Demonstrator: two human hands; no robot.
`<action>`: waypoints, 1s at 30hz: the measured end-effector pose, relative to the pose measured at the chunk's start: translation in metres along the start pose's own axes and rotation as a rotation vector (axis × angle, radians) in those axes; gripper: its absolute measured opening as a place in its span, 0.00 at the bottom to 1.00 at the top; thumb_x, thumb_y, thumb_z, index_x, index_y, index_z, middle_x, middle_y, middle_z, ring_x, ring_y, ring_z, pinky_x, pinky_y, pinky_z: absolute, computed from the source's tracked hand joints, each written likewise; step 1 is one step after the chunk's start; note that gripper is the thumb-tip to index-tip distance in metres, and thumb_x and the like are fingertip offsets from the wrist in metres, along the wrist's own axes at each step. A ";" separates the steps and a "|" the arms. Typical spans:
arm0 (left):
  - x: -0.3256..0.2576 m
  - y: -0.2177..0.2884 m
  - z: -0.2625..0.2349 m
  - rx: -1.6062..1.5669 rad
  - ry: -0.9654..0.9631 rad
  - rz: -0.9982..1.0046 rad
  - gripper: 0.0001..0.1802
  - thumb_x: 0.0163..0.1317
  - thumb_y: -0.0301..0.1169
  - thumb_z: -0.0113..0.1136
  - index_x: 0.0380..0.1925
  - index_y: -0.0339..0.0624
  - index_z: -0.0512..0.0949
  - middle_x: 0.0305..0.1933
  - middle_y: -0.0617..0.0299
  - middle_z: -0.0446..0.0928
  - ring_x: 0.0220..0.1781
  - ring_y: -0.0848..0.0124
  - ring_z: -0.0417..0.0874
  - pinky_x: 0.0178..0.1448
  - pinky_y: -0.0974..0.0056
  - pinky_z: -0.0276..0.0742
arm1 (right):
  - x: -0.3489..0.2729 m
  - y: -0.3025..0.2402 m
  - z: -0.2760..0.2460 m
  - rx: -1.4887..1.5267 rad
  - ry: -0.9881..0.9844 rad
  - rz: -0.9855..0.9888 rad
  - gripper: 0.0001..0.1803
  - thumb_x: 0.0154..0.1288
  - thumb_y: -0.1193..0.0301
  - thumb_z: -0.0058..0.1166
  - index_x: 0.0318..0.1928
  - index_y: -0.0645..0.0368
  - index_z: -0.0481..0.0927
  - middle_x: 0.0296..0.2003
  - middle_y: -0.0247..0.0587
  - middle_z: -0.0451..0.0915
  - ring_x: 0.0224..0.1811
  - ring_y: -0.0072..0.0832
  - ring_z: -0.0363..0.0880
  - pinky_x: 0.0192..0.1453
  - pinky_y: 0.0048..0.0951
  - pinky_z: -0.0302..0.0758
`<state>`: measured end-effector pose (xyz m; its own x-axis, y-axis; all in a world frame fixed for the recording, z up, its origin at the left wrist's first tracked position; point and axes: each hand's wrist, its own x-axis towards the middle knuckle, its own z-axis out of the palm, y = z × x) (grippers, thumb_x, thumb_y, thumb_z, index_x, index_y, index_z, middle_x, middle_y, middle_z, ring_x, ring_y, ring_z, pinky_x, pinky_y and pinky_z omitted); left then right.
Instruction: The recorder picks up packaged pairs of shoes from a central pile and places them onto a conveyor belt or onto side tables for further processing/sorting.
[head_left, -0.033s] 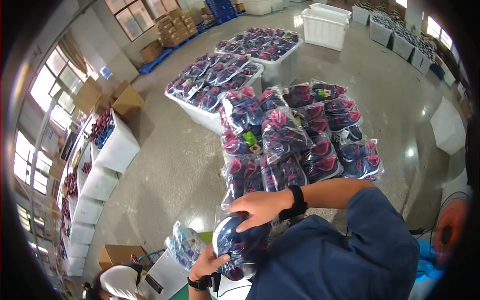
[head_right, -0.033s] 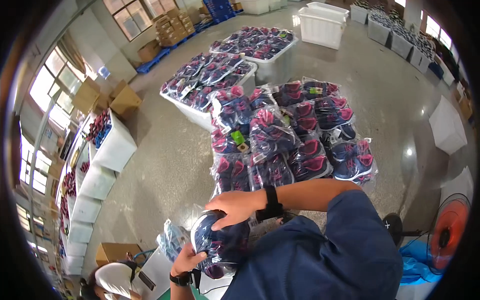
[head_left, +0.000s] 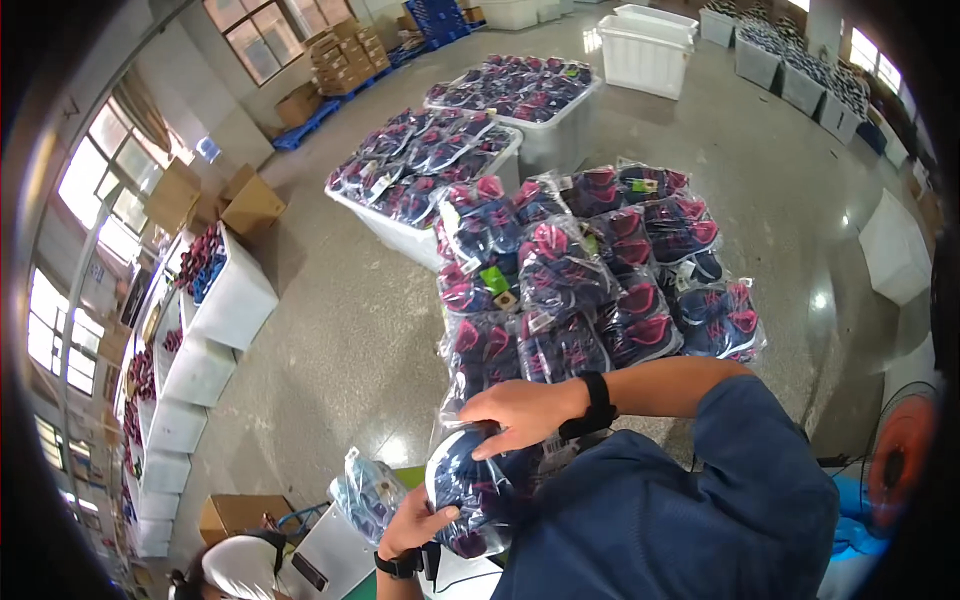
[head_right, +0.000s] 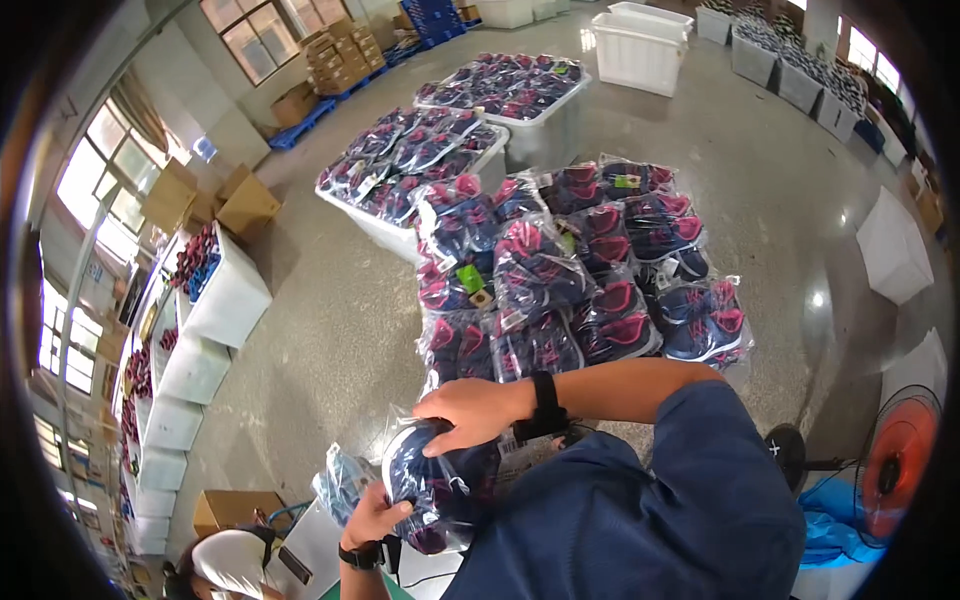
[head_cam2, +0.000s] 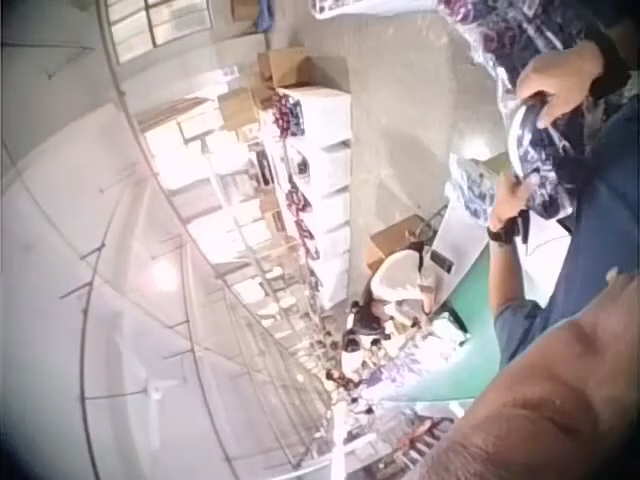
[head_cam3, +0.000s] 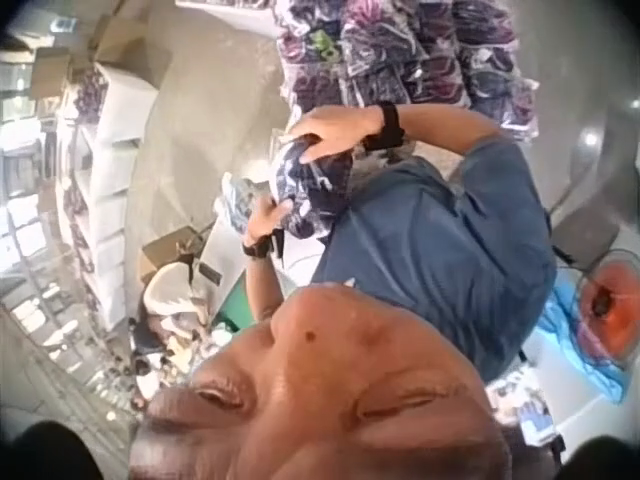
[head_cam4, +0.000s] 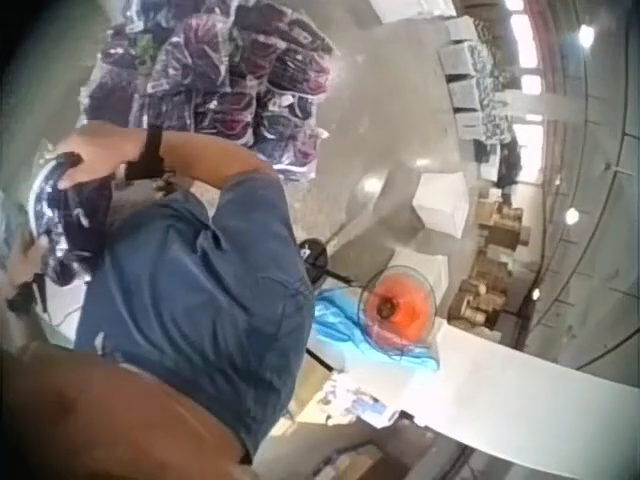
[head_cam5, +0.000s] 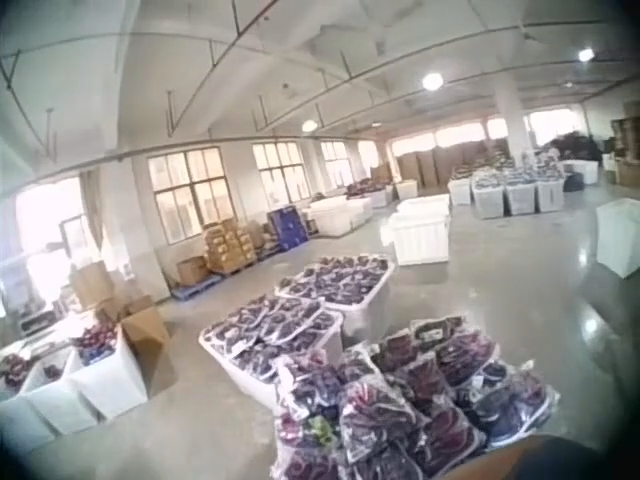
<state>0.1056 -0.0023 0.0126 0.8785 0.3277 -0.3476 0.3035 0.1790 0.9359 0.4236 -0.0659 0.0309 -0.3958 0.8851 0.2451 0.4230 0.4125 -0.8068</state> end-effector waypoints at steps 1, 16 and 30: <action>0.021 0.009 -0.003 0.089 -0.002 0.004 0.28 0.68 0.34 0.66 0.62 0.31 0.70 0.50 0.65 0.80 0.47 0.78 0.76 0.55 0.68 0.75 | -0.011 -0.002 -0.018 -0.035 0.035 0.038 0.23 0.64 0.56 0.64 0.39 0.66 0.77 0.31 0.52 0.78 0.34 0.50 0.79 0.37 0.43 0.72; 0.064 -0.105 0.053 -0.243 0.898 -0.106 0.28 0.73 0.38 0.58 0.68 0.37 0.68 0.56 0.51 0.80 0.51 0.67 0.82 0.51 0.64 0.78 | -0.148 0.197 -0.279 0.544 1.299 0.438 0.14 0.68 0.62 0.59 0.40 0.63 0.82 0.32 0.33 0.84 0.30 0.21 0.81 0.30 0.24 0.74; 0.024 -0.196 0.115 -0.058 0.930 -0.278 0.25 0.72 0.37 0.63 0.64 0.39 0.74 0.38 0.66 0.79 0.36 0.77 0.74 0.38 0.71 0.72 | -0.112 0.375 -0.251 0.888 1.261 0.954 0.13 0.59 0.64 0.65 0.38 0.59 0.80 0.27 0.35 0.78 0.23 0.27 0.81 0.18 0.24 0.55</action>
<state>0.1096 -0.1364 -0.1730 0.1278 0.8646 -0.4859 0.4158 0.3981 0.8177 0.8307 0.0439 -0.1639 0.6619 0.5116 -0.5478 -0.5705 -0.1303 -0.8109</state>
